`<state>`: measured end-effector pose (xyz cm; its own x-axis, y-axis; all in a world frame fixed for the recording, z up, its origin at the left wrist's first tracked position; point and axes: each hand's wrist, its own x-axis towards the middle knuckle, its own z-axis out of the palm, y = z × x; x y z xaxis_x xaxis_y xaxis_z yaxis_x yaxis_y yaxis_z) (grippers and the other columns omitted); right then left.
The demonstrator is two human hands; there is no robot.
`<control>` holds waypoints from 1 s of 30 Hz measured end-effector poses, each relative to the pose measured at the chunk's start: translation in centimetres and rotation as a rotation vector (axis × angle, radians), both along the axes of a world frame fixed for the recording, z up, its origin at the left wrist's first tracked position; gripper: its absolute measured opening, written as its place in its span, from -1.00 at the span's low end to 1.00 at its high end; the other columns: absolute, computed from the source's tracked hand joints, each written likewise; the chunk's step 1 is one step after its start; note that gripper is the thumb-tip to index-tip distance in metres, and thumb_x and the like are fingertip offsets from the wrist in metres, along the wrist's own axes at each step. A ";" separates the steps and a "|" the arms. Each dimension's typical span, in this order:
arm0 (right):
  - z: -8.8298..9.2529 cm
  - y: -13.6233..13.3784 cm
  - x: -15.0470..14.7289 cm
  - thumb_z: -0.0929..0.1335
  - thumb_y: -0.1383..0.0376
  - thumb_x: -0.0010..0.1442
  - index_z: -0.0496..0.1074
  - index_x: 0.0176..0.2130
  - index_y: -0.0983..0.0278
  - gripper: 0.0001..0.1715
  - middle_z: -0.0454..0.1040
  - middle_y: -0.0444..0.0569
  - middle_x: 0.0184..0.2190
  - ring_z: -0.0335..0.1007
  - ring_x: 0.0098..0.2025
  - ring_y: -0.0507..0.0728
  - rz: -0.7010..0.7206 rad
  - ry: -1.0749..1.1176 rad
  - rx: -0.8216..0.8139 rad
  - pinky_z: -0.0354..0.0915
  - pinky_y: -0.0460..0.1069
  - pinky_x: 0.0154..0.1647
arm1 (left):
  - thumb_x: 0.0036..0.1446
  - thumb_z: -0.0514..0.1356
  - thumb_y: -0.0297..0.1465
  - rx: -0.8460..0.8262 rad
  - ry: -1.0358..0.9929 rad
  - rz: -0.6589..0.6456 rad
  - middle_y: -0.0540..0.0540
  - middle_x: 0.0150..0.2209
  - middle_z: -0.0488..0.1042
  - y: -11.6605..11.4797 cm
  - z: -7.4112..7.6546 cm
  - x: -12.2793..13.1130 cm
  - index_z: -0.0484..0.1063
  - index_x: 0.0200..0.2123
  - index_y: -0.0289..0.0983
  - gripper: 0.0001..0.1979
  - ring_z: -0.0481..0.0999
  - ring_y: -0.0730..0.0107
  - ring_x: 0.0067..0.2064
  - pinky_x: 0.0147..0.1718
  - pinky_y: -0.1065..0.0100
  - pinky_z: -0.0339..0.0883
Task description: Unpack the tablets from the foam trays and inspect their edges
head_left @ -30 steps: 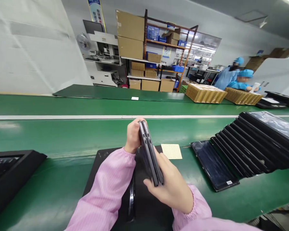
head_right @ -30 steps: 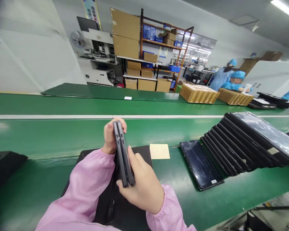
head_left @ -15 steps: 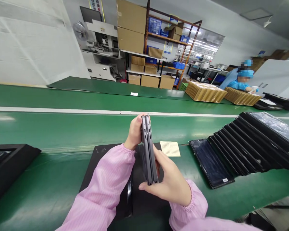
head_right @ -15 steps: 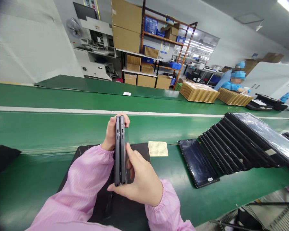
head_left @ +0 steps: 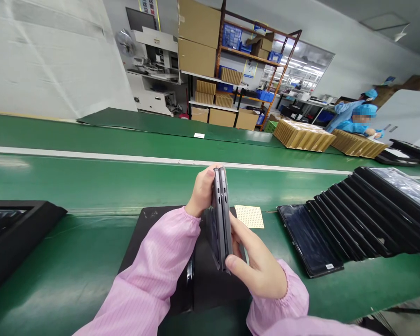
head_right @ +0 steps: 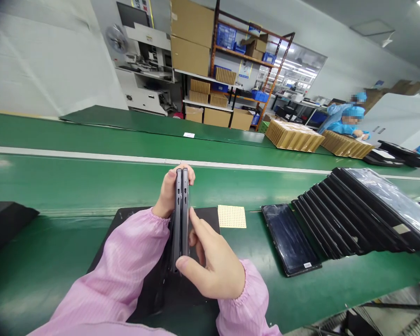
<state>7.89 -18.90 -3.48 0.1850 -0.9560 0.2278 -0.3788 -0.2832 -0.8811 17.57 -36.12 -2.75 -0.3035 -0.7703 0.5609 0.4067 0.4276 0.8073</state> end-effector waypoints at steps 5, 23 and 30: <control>0.1 0.0 0.3 0.33 -0.17 0.21 -0.05 0.44 0.29 0.08 0.34 0.04 -0.18 0.13 -0.48 0.03 0.005 0.014 -0.013 0.19 -0.03 -0.51 | 0.03 0.01 0.30 -0.008 -0.019 -0.004 0.03 -0.61 0.25 0.1 0.1 0.0 0.27 -0.56 -0.17 -0.36 0.19 0.38 -0.55 -0.51 0.28 0.11; 0.4 0.0 -0.1 0.45 0.10 0.06 0.01 0.41 0.32 0.09 0.32 -0.06 -0.28 0.12 -0.50 0.01 0.017 0.029 0.000 0.16 -0.05 -0.53 | 0.05 -0.01 0.30 -0.035 -0.034 0.004 0.03 -0.61 0.25 0.3 0.2 0.0 0.28 -0.56 -0.18 -0.35 0.19 0.38 -0.56 -0.53 0.28 0.11; 0.4 -0.2 -1.0 0.47 0.05 0.08 0.01 0.43 0.23 0.10 0.29 -0.10 -0.30 0.13 -0.49 0.02 0.026 0.039 -0.024 0.18 -0.05 -0.51 | 0.09 -0.10 0.31 -0.097 -0.118 0.032 0.05 -0.60 0.25 0.5 0.3 0.0 0.26 -0.51 -0.17 -0.34 0.19 0.39 -0.56 -0.51 0.28 0.11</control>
<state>6.88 -19.11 -3.06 0.2186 -0.9450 0.2431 -0.4050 -0.3145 -0.8585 17.56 -35.64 -2.47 -0.3476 -0.7248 0.5949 0.2965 0.5169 0.8031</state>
